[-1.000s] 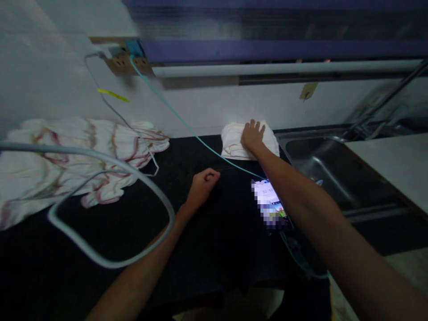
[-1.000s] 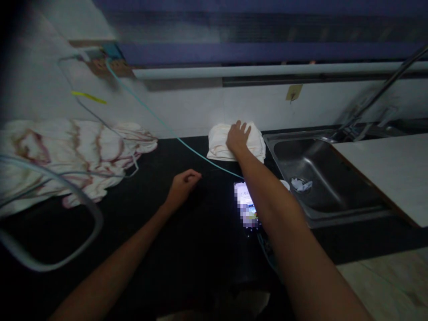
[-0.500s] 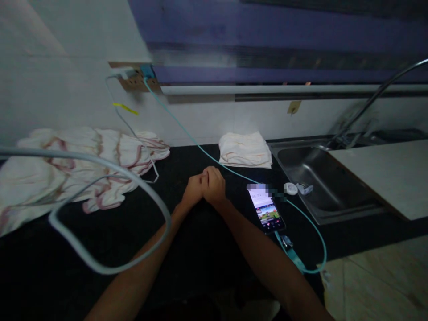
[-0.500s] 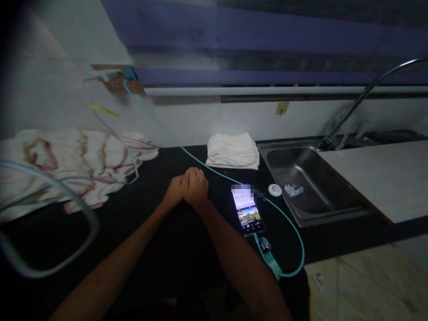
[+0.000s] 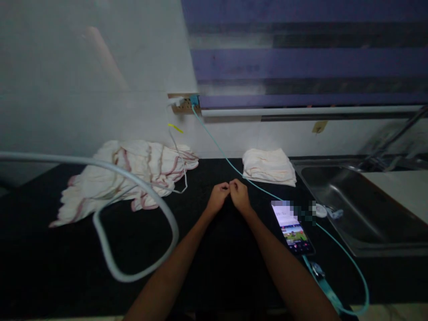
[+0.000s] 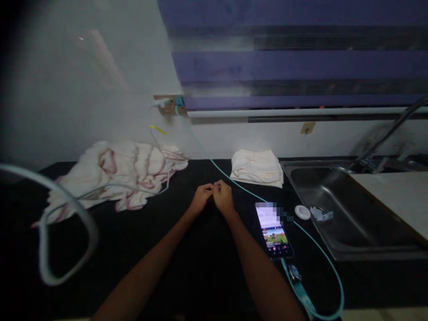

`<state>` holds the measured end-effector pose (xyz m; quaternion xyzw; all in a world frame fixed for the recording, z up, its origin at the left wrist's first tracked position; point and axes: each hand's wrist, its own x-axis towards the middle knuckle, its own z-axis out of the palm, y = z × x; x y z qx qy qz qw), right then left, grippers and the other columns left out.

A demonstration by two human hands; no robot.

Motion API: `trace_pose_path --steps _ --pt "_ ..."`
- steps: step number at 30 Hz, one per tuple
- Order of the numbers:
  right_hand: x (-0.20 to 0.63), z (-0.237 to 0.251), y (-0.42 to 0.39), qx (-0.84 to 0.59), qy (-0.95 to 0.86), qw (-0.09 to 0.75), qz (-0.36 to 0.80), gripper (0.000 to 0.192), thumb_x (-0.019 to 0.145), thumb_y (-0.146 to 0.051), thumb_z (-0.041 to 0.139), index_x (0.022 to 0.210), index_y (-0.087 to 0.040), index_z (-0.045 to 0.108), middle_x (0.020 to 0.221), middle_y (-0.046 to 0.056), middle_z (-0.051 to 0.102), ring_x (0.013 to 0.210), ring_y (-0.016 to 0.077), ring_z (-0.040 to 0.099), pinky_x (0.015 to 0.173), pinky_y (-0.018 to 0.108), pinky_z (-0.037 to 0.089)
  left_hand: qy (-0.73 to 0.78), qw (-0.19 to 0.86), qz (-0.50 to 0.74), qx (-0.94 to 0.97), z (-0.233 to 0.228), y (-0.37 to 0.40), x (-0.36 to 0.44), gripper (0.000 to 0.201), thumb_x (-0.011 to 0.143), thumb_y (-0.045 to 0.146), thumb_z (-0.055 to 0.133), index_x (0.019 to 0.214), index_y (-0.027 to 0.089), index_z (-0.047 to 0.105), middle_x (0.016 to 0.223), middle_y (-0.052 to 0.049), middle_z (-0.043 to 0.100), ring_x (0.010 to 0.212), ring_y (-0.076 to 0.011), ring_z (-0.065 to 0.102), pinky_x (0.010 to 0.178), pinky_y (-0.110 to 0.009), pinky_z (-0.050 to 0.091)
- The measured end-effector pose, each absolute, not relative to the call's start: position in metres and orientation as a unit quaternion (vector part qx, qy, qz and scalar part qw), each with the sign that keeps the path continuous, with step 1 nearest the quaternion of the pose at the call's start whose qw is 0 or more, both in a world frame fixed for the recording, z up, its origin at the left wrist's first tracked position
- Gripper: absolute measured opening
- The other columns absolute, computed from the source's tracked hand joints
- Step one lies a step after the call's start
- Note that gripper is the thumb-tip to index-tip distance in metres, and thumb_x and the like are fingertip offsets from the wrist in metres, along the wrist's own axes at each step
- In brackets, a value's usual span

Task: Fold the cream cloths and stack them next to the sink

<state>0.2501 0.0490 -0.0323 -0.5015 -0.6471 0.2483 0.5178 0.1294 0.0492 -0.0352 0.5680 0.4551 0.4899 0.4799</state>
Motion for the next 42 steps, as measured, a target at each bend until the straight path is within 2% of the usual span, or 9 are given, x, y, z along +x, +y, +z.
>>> trace_pose_path --steps 8,14,20,27,35,42 --pt "0.252 -0.037 0.050 -0.493 -0.667 0.498 0.253 0.027 0.096 -0.035 0.042 0.071 -0.027 0.049 0.068 0.000 0.059 0.071 0.0202 0.058 0.069 0.030 0.043 0.460 0.471 0.493 0.568 -0.042 0.052 0.127 0.028 0.078 0.044 0.072 0.069 0.018 0.064 0.060 0.000 0.057 0.056 -0.0120 0.044 0.054 -0.028 0.032" --pt "0.256 -0.033 0.051 -0.496 -0.677 0.483 0.251 0.028 0.095 -0.032 0.042 0.070 -0.027 0.052 0.071 0.002 0.063 0.074 0.0224 0.061 0.072 0.031 0.047 0.482 0.463 0.479 0.569 -0.039 0.051 0.126 0.027 0.079 0.043 0.073 0.069 0.020 0.063 0.052 0.003 0.049 0.048 -0.0101 0.035 0.050 -0.027 0.025" --pt "0.257 -0.033 0.050 -0.497 -0.685 0.474 0.245 0.027 0.095 -0.028 0.043 0.072 -0.025 0.057 0.073 0.002 0.065 0.074 0.0210 0.061 0.071 0.030 0.045 0.493 0.412 0.503 0.578 -0.036 0.050 0.126 0.021 0.071 0.036 0.068 0.065 0.017 0.070 0.067 -0.002 0.064 0.066 -0.0141 0.052 0.065 -0.028 0.038" --pt "0.258 -0.032 0.052 -0.509 -0.692 0.457 0.232 0.029 0.097 -0.025 0.044 0.072 -0.022 0.059 0.074 0.001 0.065 0.076 0.0173 0.058 0.072 0.027 0.040 0.497 0.396 0.503 0.585 -0.035 0.047 0.130 0.022 0.071 0.038 0.065 0.064 0.017 0.065 0.060 0.002 0.054 0.061 -0.0132 0.045 0.061 -0.026 0.034" --pt "0.259 -0.028 0.051 -0.523 -0.714 0.421 0.198 0.033 0.102 -0.024 0.043 0.077 -0.021 0.064 0.080 0.003 0.070 0.079 0.0171 0.060 0.074 0.027 0.039 0.498 0.387 0.488 0.603 -0.036 0.046 0.131 0.023 0.074 0.039 0.060 0.065 0.018 0.059 0.051 0.004 0.043 0.051 -0.0117 0.037 0.054 -0.026 0.028" --pt "0.256 -0.029 0.043 -0.498 -0.777 0.345 0.170 0.035 0.106 -0.027 0.044 0.083 -0.021 0.070 0.084 0.006 0.074 0.081 0.0191 0.065 0.074 0.028 0.039 0.550 0.270 0.468 0.637 -0.028 0.040 0.093 0.027 0.078 0.042 0.064 0.072 0.016 0.071 0.060 0.000 0.059 0.058 -0.0141 0.048 0.060 -0.027 0.033"
